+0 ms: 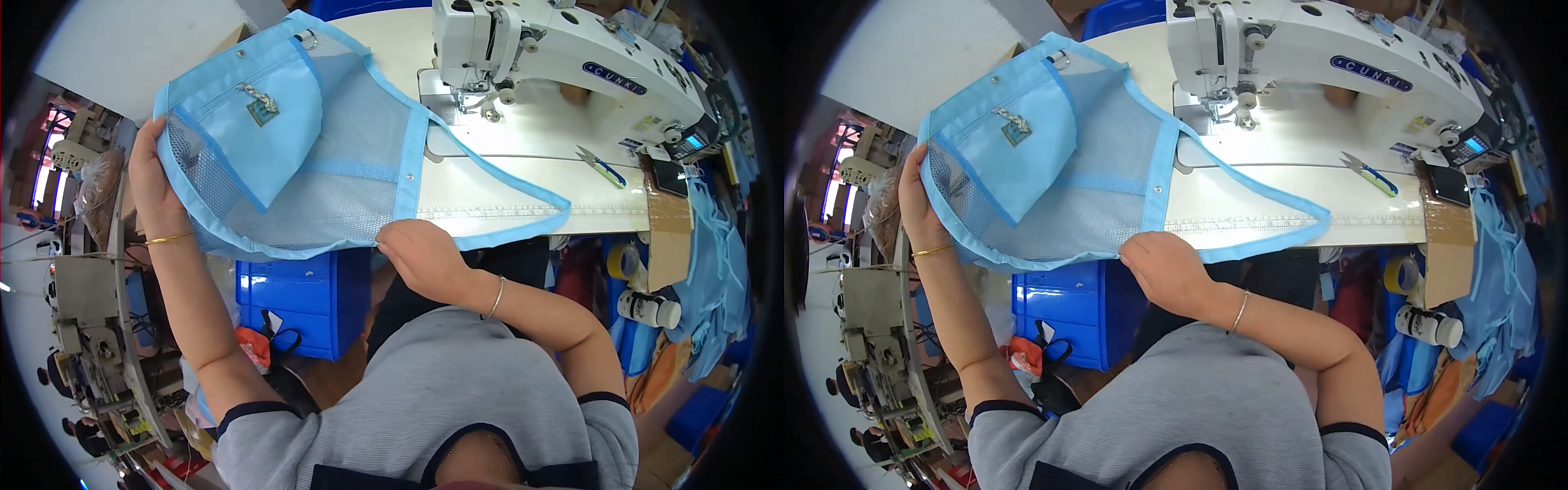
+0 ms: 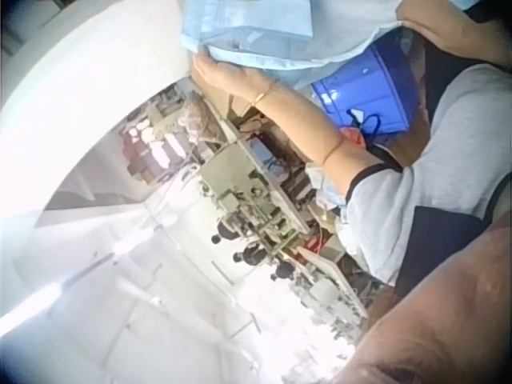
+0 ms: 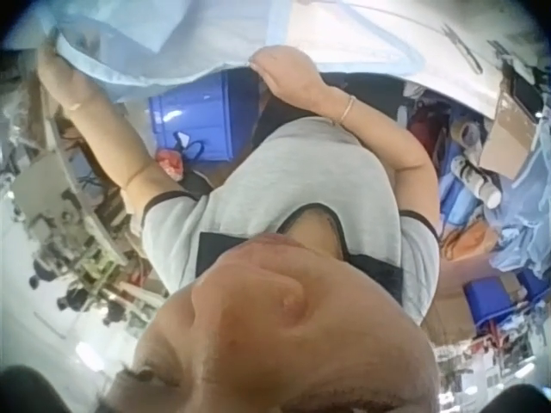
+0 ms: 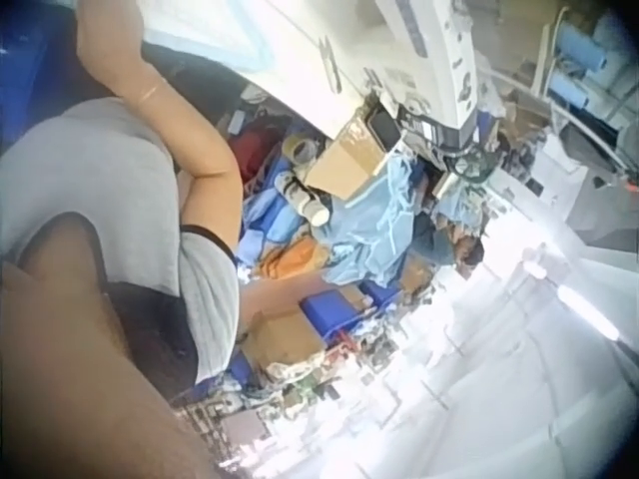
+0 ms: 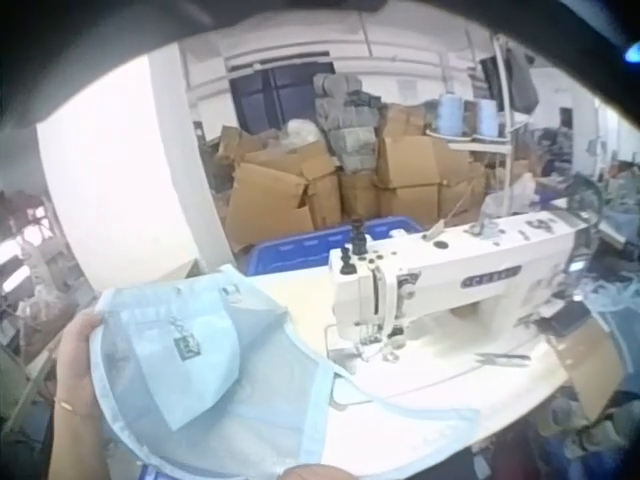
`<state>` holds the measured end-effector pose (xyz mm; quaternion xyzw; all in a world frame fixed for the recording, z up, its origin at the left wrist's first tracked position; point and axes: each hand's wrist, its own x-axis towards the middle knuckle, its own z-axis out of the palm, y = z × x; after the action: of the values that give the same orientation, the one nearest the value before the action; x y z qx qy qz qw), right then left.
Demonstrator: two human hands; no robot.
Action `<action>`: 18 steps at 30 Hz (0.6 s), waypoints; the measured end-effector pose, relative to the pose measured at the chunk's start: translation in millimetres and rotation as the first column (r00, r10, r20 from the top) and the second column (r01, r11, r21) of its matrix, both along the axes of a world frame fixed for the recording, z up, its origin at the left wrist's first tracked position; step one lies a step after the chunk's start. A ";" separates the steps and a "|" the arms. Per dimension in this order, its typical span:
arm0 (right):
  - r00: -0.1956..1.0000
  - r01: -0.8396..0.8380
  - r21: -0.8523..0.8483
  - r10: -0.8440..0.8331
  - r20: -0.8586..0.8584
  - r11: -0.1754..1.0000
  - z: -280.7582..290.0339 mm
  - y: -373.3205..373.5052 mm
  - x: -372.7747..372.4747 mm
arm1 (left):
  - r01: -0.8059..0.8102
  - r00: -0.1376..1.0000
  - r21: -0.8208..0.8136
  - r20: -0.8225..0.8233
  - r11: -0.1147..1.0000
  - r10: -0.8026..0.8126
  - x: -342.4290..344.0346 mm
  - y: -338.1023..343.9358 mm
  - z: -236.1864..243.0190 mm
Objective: Sewing the edges and straps of a blue mesh bag using an industrial sewing machine.
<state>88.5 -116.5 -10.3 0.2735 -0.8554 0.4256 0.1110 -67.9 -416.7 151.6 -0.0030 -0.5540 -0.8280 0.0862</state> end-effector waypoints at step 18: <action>0.953 -0.302 0.136 0.293 0.082 0.944 18.1 -70.1 -26.3 | -0.042 0.971 -0.490 -0.225 0.870 -0.079 42.3 35.0 39.0</action>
<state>62.1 -186.6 7.8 0.3939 -0.8364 0.3812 -0.0009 -25.7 -381.7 190.6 -0.1292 -0.7319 -0.6542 0.1402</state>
